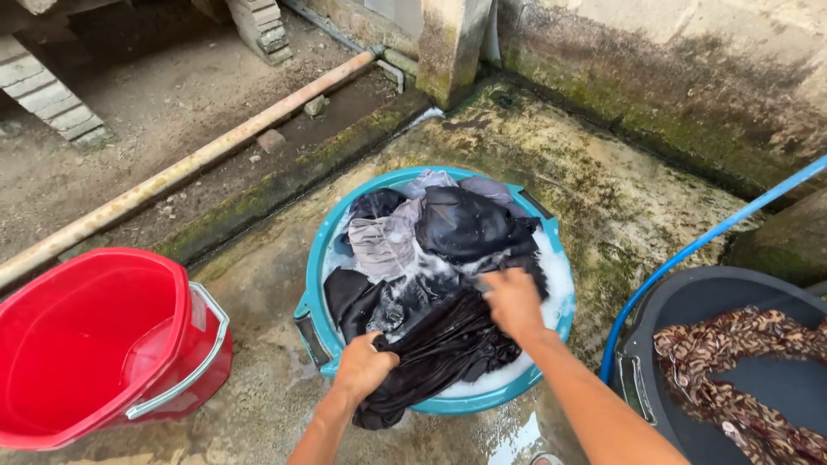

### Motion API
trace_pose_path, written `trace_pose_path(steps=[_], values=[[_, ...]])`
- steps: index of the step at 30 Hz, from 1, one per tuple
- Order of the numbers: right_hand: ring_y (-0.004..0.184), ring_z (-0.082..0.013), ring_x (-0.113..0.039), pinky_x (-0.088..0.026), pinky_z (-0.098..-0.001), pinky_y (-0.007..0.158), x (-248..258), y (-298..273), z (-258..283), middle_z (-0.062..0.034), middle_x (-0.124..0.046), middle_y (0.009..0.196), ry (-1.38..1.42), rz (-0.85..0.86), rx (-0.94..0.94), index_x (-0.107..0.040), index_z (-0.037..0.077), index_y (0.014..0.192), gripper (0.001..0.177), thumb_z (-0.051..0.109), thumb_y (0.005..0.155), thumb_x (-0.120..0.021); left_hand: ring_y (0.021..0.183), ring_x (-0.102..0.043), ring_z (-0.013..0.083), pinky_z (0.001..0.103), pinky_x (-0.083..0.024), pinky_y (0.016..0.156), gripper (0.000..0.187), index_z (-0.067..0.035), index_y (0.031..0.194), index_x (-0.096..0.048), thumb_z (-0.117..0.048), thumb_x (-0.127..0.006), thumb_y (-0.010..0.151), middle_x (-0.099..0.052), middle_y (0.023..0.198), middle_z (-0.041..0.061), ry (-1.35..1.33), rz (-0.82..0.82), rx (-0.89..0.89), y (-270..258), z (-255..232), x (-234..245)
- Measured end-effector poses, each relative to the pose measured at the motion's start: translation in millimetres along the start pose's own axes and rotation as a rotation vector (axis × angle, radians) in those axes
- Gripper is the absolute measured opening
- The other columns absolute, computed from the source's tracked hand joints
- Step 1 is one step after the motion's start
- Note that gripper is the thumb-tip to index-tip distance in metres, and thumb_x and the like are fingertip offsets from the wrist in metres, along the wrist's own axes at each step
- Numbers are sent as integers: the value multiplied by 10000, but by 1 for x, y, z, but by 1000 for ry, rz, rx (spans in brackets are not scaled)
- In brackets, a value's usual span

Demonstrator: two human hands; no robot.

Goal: The recorder is hand-washing various pieces of clothing in a basin with soapy water.

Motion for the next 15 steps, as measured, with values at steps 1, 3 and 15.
trace_pose_path(steps=[1,3,15], values=[[909,-377,-610,-498,-498,798,4,-5,9,-149,-678,922,-1,7,0,-739,173,1097,338,69,777,-708,913,-736,291,358,-544,844,465,-80,1109,-743,-170,-756,652,-771,928,153,-3,2,5,-2,-1,0],[884,-386,-604,-487,-490,780,23,-12,16,-183,-656,950,160,-289,-290,-711,85,1072,225,156,858,-713,890,-756,320,384,-562,827,428,-15,1069,-713,-175,-748,674,-779,903,181,-11,33,48,0,-8,0],[951,-534,-445,-367,-579,820,-24,-23,-9,-331,-506,995,614,-161,-642,-620,-69,1026,207,55,893,-720,1064,-674,435,479,-525,906,524,-115,1257,-600,-233,-731,764,-736,1062,241,94,-280,117,-20,-31,17]])
Point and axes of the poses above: each hand's wrist, its own y-axis towards the middle knuckle, its own x-axis out of the back of the hand, z = x × y, the point moved 3 cm from there along y, towards the middle knuckle
